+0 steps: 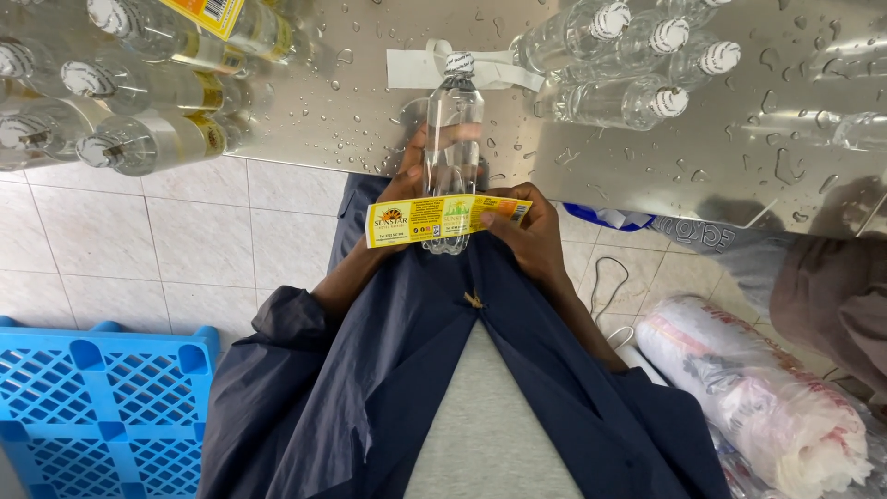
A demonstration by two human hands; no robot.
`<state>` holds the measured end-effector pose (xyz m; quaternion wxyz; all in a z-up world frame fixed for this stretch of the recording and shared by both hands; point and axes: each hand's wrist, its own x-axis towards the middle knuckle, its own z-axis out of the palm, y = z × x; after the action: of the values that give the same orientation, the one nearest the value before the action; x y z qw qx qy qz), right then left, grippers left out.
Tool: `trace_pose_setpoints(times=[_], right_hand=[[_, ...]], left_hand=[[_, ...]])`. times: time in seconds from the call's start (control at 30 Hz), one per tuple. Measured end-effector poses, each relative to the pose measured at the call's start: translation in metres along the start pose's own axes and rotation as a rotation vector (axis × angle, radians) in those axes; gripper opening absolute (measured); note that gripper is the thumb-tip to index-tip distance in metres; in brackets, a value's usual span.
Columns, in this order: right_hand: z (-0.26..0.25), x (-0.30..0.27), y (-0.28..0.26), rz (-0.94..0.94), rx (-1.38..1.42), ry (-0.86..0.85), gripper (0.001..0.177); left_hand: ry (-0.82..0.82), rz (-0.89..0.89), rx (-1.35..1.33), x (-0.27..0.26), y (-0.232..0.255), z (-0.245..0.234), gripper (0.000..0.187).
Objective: Applying adhesive labels to clear plastic bottles by hand on a production table.
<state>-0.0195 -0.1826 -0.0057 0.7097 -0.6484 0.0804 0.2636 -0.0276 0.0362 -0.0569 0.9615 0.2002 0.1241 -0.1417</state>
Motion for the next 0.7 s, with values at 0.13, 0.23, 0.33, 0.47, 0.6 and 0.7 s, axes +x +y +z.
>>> trace_pose_setpoints(times=[0.13,0.23,0.33,0.47,0.6,0.7], right_hand=[[-0.005,-0.003,0.004,-0.017,-0.003,0.031,0.034],[-0.006,-0.009,0.0,-0.032,-0.053,0.065,0.033],[0.004,-0.017,-0.021,-0.087,-0.145,0.103,0.03],[0.012,-0.022,-0.031,-0.293,-0.241,0.107,0.029],[0.014,-0.023,-0.035,-0.338,-0.243,0.107,0.028],[0.015,-0.021,-0.028,-0.308,-0.202,0.135,0.026]], left_hand=[[-0.028,0.041,0.03,0.004,-0.003,-0.002,0.104],[-0.033,0.111,0.12,0.005,-0.015,-0.01,0.101],[0.031,0.195,0.373,0.002,-0.025,-0.007,0.092],[0.06,0.285,0.325,-0.005,-0.02,0.009,0.08],[0.083,0.31,0.322,-0.01,-0.021,0.017,0.071],[0.056,0.308,0.302,-0.004,-0.023,-0.001,0.071]])
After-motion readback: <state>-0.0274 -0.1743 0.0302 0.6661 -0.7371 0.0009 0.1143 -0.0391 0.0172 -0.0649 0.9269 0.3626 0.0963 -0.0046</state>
